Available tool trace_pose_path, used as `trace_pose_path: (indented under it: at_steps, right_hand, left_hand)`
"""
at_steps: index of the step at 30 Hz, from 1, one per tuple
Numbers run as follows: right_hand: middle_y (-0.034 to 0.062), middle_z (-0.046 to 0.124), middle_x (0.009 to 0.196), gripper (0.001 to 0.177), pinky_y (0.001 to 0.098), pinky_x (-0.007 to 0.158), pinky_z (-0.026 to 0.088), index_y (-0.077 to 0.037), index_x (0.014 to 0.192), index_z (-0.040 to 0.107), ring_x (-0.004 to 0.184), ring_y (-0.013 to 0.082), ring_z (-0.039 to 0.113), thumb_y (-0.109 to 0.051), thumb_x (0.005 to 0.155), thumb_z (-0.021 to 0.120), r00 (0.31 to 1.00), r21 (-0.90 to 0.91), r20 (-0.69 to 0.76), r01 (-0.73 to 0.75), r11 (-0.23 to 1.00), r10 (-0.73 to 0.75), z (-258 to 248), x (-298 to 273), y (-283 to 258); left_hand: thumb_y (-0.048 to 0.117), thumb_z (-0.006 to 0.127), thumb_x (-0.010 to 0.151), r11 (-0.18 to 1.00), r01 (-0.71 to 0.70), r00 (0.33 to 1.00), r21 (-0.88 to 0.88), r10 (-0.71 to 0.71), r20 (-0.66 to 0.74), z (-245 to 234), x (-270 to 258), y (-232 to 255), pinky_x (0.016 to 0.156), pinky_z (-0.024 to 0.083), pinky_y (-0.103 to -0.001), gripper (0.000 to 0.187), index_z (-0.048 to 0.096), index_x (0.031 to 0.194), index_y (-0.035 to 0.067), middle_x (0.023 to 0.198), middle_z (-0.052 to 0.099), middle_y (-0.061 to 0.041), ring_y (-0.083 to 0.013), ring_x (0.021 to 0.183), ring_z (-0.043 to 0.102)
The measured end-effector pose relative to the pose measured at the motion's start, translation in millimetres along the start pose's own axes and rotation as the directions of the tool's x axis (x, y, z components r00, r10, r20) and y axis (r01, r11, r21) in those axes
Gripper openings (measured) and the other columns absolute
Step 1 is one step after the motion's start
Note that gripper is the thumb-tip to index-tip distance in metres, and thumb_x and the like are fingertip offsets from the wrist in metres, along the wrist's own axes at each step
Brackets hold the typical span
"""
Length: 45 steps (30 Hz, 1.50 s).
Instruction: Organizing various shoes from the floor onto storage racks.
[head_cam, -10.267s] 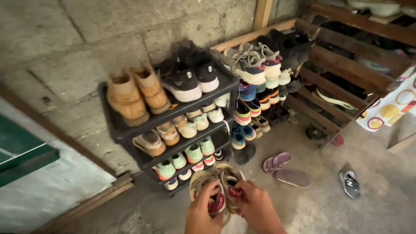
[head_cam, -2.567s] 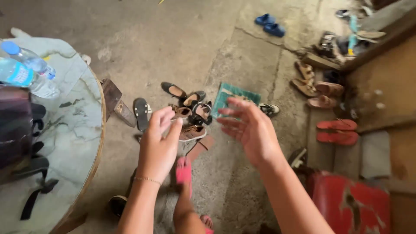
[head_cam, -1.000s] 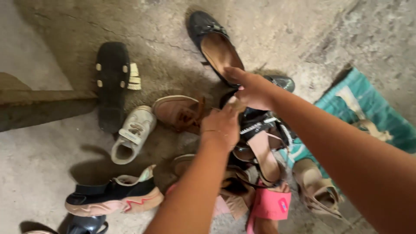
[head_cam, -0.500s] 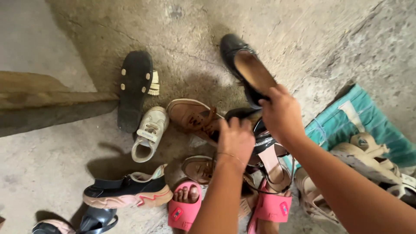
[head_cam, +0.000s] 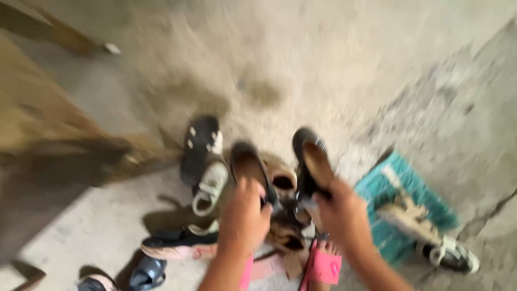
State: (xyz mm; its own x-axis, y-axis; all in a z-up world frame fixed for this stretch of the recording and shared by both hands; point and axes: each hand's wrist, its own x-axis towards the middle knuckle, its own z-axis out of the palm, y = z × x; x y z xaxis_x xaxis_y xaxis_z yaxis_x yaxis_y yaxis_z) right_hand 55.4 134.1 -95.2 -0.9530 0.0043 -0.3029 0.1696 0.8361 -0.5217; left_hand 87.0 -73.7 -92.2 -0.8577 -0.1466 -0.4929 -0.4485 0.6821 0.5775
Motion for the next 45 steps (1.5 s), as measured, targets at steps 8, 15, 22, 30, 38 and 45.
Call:
trace_pose_path:
  at_steps: [8,15,22,30,38,45]
  right_hand:
    - [0.013,0.066,0.091,0.025,0.046,0.066,0.055,-0.009,0.092,0.069,0.081,0.0394,0.069,-0.015,0.07,0.079,0.968,0.018,0.049,0.244,0.97,-0.245,-58,-66,-106]
    - [0.0106,0.068,0.086,0.039,0.0381,0.068,0.06,-0.011,0.098,0.075,0.075,0.0283,0.075,-0.027,0.065,0.09,0.881,0.015,0.216,0.428,0.904,-0.421,-113,-83,-105]
    - [0.0127,0.07,0.085,0.037,0.0378,0.079,0.062,-0.009,0.104,0.077,0.086,0.0255,0.078,-0.025,0.073,0.091,0.469,0.318,0.255,0.785,0.532,-0.845,-201,-144,-172]
    - [0.0105,0.071,0.091,0.031,0.0371,0.059,0.061,-0.012,0.099,0.073,0.07,0.0284,0.076,-0.013,0.07,0.086,0.34,0.384,0.359,0.795,0.47,-0.869,-267,-324,-328]
    - [0.0191,0.07,0.08,0.019,0.0374,0.058,0.052,-0.007,0.105,0.071,0.061,0.0308,0.067,-0.011,0.087,0.077,0.277,0.345,0.634,0.734,0.585,-0.722,-294,-550,-446]
    - [0.013,0.068,0.081,0.023,0.0375,0.059,0.05,-0.005,0.094,0.073,0.061,0.0305,0.062,-0.006,0.074,0.082,-0.059,0.582,0.291,0.803,0.128,-0.955,-235,-700,-503]
  left_hand:
    - [0.01,0.071,0.072,0.976,-0.039,0.975,0.214,0.084,-0.207,-68,-99,56,0.069,0.054,-0.045,0.037,0.058,0.106,0.01,0.109,0.06,-0.011,-0.0326,0.097,0.065]
    - [0.022,0.065,0.069,0.831,0.152,0.473,0.535,0.415,-0.777,-56,-170,67,0.04,0.048,-0.034,0.011,0.067,0.079,0.017,0.077,0.069,-0.001,-0.0184,0.057,0.062]
    - [0.02,0.069,0.059,0.909,0.258,0.149,0.328,0.298,-0.943,-86,-286,100,0.031,0.041,-0.035,0.02,0.05,0.052,0.021,0.05,0.053,0.001,-0.0165,0.039,0.054]
    - [0.012,0.071,0.062,0.932,0.336,0.075,-0.139,-0.174,-0.982,-180,-481,129,0.059,0.056,-0.041,0.024,0.063,0.083,0.02,0.08,0.068,-0.002,-0.0242,0.073,0.069]
    - [-0.004,0.066,0.079,0.922,0.179,0.123,-0.342,-0.366,-0.922,-279,-724,124,0.082,0.049,-0.047,0.028,0.056,0.104,0.006,0.101,0.066,-0.013,-0.0377,0.096,0.061]
    - [-0.002,0.071,0.072,0.912,0.248,-0.026,-0.326,-0.33,-0.943,-313,-875,62,0.078,0.048,-0.046,0.033,0.057,0.102,0.003,0.096,0.064,-0.013,-0.0378,0.091,0.058]
